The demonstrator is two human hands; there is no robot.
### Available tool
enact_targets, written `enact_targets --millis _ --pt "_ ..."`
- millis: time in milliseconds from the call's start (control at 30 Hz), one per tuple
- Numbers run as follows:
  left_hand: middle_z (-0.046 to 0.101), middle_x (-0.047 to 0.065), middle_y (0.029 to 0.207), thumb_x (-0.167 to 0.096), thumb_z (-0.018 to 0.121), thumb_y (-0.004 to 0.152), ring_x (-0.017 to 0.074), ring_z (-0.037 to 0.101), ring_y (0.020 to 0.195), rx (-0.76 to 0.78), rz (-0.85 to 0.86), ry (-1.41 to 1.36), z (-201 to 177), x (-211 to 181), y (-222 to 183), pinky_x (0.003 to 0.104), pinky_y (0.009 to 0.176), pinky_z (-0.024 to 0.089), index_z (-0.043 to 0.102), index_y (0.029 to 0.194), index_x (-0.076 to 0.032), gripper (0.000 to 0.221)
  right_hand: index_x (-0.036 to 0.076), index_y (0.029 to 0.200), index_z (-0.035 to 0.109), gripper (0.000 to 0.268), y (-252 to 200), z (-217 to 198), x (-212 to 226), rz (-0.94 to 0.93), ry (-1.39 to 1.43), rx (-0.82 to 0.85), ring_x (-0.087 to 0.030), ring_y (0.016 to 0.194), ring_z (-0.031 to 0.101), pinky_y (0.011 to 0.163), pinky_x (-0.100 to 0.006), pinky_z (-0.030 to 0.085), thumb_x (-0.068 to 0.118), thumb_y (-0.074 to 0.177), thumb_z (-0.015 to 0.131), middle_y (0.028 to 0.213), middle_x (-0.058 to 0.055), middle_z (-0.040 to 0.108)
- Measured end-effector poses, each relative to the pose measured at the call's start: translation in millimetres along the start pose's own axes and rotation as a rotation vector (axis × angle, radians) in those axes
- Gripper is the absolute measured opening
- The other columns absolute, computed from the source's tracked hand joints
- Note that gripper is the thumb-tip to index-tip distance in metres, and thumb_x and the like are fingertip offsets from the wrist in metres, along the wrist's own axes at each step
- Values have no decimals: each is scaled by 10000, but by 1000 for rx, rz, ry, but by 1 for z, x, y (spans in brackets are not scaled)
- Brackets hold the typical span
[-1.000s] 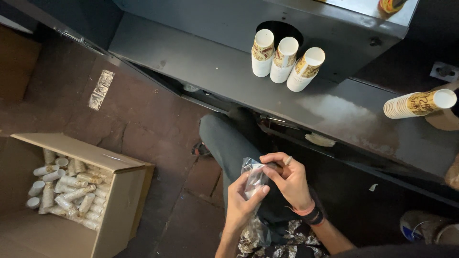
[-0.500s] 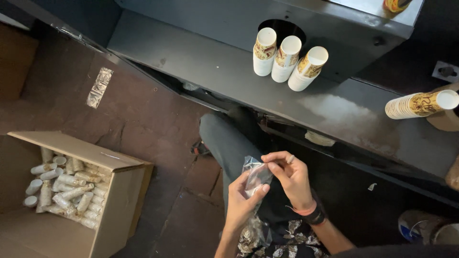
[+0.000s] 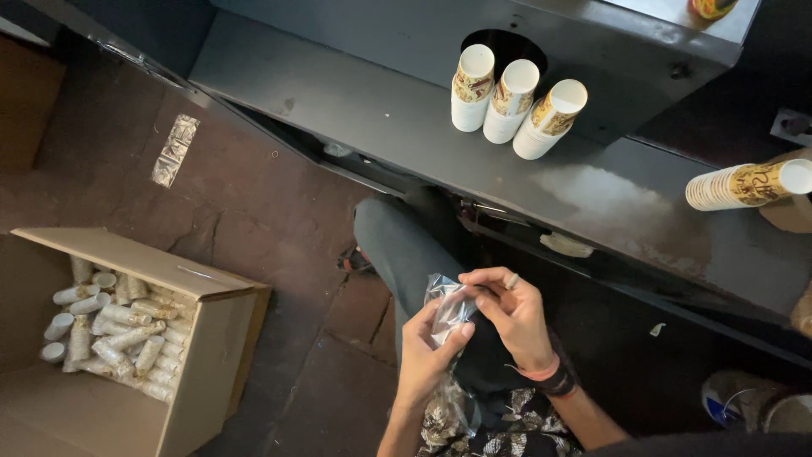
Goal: The recorder is shown packing stacks of paper cups into plastic sleeves.
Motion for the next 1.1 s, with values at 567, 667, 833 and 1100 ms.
enact_targets --millis 567,667,833,1100 --pt "714 16 931 -191 722 933 35 587 748 -139 -56 -84 -16 5 1 192 630 446 705 1155 28 313 -84 1136 645 245 1 2 -1 17 34 17 -220 1115 672 1028 -353 549 -139 916 552 1217 -197 691" --pt "669 -18 826 -219 717 941 0 469 609 -184 -83 -48 -22 7 0 171 504 325 722 1150 20 317 -85 1134 642 241 1 3 1 -10 36 19 -236 1149 668 1032 -378 562 -138 916 554 1202 -191 684" --pt "613 -47 746 -235 714 932 -4 405 553 -211 -73 -54 -27 9 0 183 473 286 726 1147 15 329 -82 1140 642 260 1 0 -3 -31 33 8 -267 1193 664 1039 -414 578 -137 912 532 1185 -183 682" --pt "549 -57 700 -207 728 930 1 386 514 -242 -49 -191 -31 14 -2 179 438 260 699 1057 20 261 -80 1162 628 348 2 -4 -6 2 104 -7 -285 1234 645 1082 -414 532 -164 868 463 1224 -197 674"
Point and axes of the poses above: each hand's wrist, its own y-axis towards the middle knuckle, its own z-axis out of the palm, x = y × z, the point moved 6 cm from there along y, towards the middle knuckle
